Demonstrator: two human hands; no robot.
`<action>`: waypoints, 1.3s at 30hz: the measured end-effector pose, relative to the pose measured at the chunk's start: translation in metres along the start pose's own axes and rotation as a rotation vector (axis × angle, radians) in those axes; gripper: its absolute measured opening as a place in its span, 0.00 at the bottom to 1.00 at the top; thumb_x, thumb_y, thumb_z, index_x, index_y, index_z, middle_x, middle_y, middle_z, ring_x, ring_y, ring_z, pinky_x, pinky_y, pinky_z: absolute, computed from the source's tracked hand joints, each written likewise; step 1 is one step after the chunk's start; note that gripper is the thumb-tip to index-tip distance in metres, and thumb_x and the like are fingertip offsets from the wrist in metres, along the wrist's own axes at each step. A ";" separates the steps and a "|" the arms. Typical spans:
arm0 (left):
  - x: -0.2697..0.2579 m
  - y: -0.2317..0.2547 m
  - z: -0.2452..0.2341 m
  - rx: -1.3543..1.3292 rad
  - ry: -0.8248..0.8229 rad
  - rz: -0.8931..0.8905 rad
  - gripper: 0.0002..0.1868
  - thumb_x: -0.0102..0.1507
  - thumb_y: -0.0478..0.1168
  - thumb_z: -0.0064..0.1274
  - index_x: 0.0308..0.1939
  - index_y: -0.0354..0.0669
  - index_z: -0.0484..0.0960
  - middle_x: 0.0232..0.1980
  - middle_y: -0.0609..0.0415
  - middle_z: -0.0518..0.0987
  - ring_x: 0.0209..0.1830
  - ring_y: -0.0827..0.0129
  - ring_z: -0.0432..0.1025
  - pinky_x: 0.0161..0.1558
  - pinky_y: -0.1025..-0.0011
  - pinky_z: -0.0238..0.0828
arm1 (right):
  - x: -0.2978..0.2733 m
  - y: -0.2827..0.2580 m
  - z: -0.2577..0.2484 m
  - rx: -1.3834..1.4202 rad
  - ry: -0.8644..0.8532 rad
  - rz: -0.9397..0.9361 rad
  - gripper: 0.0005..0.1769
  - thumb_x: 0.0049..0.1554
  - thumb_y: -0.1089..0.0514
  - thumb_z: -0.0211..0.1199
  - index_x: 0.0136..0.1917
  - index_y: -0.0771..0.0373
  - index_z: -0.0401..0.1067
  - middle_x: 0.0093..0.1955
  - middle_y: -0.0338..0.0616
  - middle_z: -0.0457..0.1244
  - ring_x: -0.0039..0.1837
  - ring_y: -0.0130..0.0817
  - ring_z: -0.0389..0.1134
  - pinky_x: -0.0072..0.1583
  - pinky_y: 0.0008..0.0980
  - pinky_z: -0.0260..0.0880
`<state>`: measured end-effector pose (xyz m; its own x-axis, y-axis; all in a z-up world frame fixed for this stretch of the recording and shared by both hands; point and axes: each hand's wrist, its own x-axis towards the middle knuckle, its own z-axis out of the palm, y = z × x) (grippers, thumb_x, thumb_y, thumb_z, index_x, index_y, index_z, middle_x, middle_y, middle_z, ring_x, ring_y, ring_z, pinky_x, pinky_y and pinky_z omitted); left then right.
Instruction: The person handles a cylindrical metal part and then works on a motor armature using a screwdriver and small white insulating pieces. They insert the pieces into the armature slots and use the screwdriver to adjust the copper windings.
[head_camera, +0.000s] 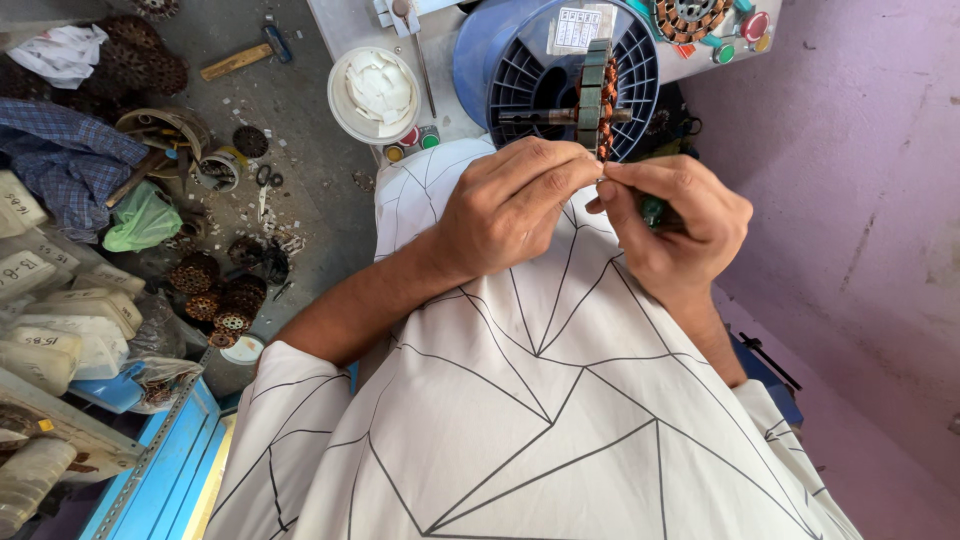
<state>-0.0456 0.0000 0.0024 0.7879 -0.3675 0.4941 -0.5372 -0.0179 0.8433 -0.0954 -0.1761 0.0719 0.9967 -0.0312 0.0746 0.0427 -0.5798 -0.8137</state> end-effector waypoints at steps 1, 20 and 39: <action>0.000 -0.002 -0.002 -0.014 -0.004 0.018 0.14 0.66 0.23 0.58 0.55 0.32 0.78 0.52 0.48 0.79 0.48 0.61 0.79 0.48 0.69 0.82 | 0.001 0.002 -0.002 0.097 -0.043 0.075 0.08 0.62 0.75 0.71 0.53 0.72 0.75 0.46 0.49 0.70 0.42 0.27 0.73 0.42 0.18 0.71; 0.009 -0.084 0.007 -0.572 -0.182 -0.231 0.28 0.65 0.29 0.51 0.69 0.47 0.77 0.77 0.53 0.69 0.83 0.64 0.57 0.83 0.63 0.46 | 0.006 0.021 0.012 -0.297 0.103 -0.112 0.13 0.62 0.75 0.74 0.55 0.68 0.74 0.53 0.48 0.69 0.47 0.29 0.75 0.45 0.23 0.74; 0.012 -0.095 0.009 -0.572 -0.252 -0.073 0.14 0.75 0.36 0.55 0.65 0.48 0.79 0.77 0.56 0.71 0.82 0.61 0.55 0.85 0.59 0.53 | 0.019 0.019 0.005 -0.560 -0.035 -0.274 0.14 0.59 0.73 0.74 0.55 0.62 0.77 0.46 0.40 0.67 0.43 0.29 0.71 0.42 0.27 0.70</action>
<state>0.0127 -0.0115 -0.0739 0.6836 -0.5933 0.4251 -0.1839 0.4236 0.8870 -0.0753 -0.1834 0.0552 0.9568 0.2000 0.2110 0.2639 -0.9021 -0.3415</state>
